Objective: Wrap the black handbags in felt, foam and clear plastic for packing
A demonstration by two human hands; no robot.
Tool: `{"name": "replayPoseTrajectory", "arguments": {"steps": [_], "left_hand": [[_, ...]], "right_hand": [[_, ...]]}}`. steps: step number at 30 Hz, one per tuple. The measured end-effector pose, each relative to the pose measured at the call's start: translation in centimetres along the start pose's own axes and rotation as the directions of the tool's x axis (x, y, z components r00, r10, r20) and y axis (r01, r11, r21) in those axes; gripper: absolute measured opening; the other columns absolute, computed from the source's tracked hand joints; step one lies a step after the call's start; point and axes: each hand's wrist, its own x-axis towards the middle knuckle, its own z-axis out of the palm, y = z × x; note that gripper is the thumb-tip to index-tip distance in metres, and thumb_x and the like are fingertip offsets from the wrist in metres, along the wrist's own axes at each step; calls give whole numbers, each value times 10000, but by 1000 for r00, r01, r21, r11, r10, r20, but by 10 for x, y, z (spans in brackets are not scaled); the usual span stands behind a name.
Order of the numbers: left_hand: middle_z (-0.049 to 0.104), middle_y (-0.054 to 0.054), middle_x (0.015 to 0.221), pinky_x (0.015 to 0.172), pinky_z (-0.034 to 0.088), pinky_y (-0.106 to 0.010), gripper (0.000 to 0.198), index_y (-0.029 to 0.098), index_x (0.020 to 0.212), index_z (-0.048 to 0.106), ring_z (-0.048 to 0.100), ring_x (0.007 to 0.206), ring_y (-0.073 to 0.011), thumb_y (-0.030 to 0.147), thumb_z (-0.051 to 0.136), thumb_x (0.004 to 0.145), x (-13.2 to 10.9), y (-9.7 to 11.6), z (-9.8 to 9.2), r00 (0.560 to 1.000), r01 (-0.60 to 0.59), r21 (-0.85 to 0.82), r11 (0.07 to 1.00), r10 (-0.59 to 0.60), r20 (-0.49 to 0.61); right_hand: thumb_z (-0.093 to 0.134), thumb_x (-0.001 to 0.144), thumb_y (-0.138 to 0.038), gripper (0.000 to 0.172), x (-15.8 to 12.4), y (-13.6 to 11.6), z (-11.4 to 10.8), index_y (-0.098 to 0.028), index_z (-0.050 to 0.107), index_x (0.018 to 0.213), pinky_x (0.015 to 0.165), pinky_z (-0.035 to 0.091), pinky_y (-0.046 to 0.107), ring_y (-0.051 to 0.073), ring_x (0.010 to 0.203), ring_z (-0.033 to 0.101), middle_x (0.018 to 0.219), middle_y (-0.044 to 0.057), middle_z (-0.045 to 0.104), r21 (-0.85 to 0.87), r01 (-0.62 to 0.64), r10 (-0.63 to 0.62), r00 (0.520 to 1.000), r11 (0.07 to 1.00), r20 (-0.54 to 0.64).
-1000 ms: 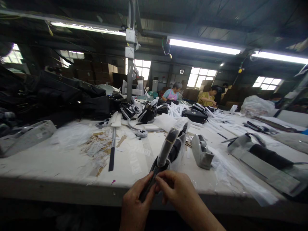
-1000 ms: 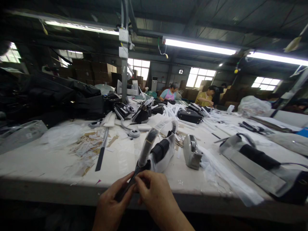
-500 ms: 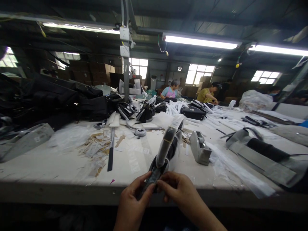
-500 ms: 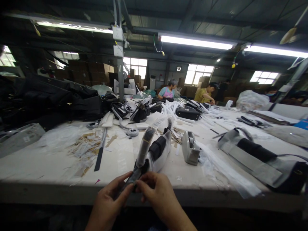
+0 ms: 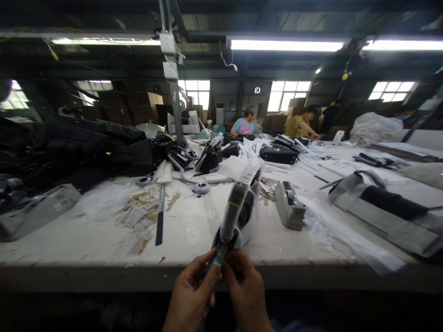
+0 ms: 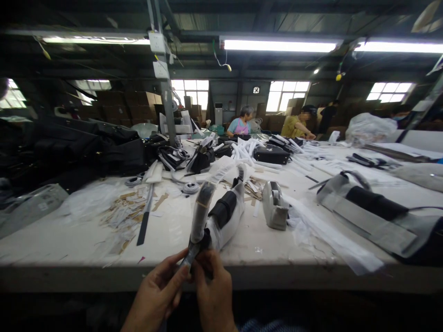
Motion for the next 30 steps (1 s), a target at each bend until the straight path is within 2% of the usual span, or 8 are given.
{"name": "replayPoseTrajectory", "arguments": {"steps": [6,11,17,21,24,26,27,30], "left_hand": [[631,14,612,278,254,-107,661,198,1134,691,402,303,-18,603,808,625,-1,1,2,999,-25,46,999,26,-20],[567,39,517,292,247,-114,649,172,1137,692,382,307,-27,593,792,653,-3,7,1,998,-54,80,995,56,-23],[662,-20,650,301,241,-123,607,169,1139,687,410,321,-26,557,783,683,-4,10,1,997,-72,115,991,73,1],[661,-22,687,308,243,-121,583,181,1152,683,410,323,-15,548,767,706,-3,8,-1,996,-84,147,986,84,10],[622,7,677,298,247,-126,606,203,1184,666,422,316,-21,558,764,703,-3,7,-1,995,-97,167,981,101,-19],[593,29,667,295,255,-130,677,225,1284,597,430,322,-30,559,755,717,-4,6,1,992,-115,167,979,123,-33],[576,42,652,296,259,-130,722,234,1340,545,427,326,-33,558,748,728,-6,6,2,991,-124,165,979,132,-36],[535,70,613,303,257,-129,832,242,1442,411,411,332,-37,559,737,745,-9,6,5,989,-135,147,980,143,-42]], "right_hand": [[584,856,-337,147,1,7,17,-204,542,902,621,517,245,185,697,660,762,29,672,67,-39,44,996,997,-74],[565,866,-371,168,6,-1,14,-212,514,876,458,459,221,156,524,608,661,-5,627,-12,-122,122,992,992,-29],[537,849,-283,99,10,-15,12,-225,534,930,316,382,225,123,337,517,659,-12,607,-64,-158,161,986,985,42],[507,812,-174,179,15,-22,10,-237,557,972,327,407,260,150,360,547,730,25,652,-167,-158,172,982,973,74],[513,787,-124,171,15,-26,3,-242,578,893,502,500,295,206,561,658,754,38,688,-250,-25,52,993,968,102],[544,802,-151,100,10,-26,-4,-239,573,838,585,510,293,221,672,682,741,38,688,-254,44,-11,992,966,129],[562,824,-199,37,7,-24,-7,-236,559,827,547,493,277,207,632,671,722,33,679,-231,32,0,990,972,138],[601,863,-457,263,-4,-17,-11,-229,471,839,330,310,209,107,351,501,673,-5,639,-43,-163,168,971,986,169]]}}
